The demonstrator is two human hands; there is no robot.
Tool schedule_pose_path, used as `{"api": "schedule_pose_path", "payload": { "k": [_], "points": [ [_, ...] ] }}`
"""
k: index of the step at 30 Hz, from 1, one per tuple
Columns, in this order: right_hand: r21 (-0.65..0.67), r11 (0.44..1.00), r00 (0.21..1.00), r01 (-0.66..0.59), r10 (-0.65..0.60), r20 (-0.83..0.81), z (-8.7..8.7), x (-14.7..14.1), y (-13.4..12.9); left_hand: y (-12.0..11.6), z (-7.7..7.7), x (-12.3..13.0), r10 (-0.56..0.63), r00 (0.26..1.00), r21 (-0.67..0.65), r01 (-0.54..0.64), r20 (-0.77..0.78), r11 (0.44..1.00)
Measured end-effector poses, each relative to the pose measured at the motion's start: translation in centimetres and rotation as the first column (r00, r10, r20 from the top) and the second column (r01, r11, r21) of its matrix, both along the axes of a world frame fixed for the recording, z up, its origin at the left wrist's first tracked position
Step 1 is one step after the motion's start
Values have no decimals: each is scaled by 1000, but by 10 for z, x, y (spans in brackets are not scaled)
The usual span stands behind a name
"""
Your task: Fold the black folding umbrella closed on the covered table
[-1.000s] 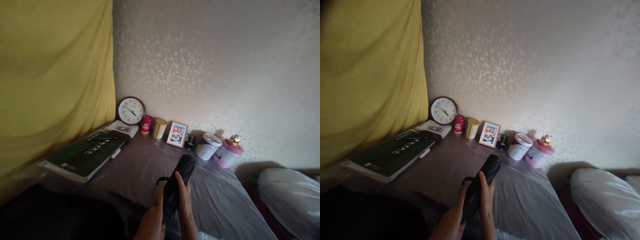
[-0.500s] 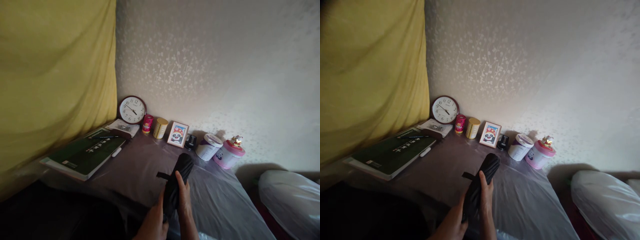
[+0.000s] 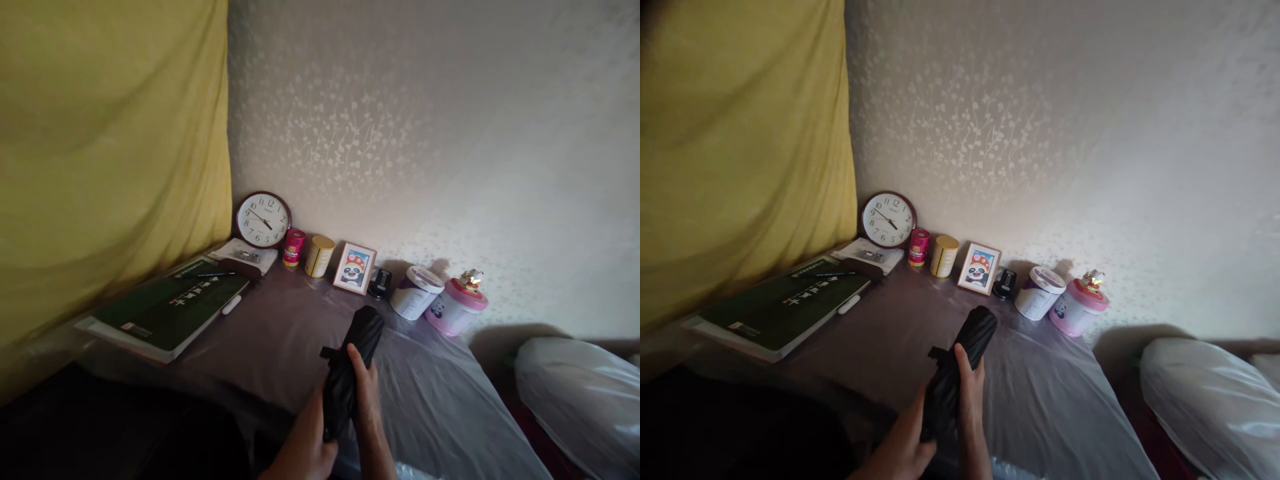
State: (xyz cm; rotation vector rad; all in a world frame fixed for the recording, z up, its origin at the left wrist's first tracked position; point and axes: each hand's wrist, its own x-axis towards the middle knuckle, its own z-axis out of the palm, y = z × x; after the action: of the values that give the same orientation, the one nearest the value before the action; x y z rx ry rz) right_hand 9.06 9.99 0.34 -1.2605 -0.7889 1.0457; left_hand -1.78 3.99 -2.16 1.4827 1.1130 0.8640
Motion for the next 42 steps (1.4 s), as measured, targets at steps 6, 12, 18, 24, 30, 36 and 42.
{"api": "schedule_pose_path", "payload": {
  "k": [6, 12, 18, 24, 30, 36, 42],
  "points": [
    [-31, 998, 999, 51, -51, 0, -13, 1, 2, -1, 5, -12, 60, 957, 188, -6, -284, 982],
    [-36, 999, 999, 20, -19, 31, -4, 6, 3, 14, 23, -15, -91, 996, -103, 92, 12, 990],
    [185, 965, 884, 186, -247, 398, -21, 20, 14, 32, 18, -18, 88, 896, 294, 49, -435, 955],
    [303, 944, 792, -130, -85, 604, -37, 25, 15, 25, 10, -13, 84, 708, 223, 107, -701, 969],
    [284, 866, 788, -411, 182, 588, -27, 35, 6, 25, 7, -12, 94, 676, 220, 103, -731, 970],
    [276, 891, 861, -359, 203, 466, -29, 40, 2, 24, 11, -12, 87, 654, 213, 116, -751, 970],
    [204, 917, 909, -342, 268, 320, -24, 53, -5, 22, 24, -12, 57, 625, 191, 149, -778, 970]
  ]
}}
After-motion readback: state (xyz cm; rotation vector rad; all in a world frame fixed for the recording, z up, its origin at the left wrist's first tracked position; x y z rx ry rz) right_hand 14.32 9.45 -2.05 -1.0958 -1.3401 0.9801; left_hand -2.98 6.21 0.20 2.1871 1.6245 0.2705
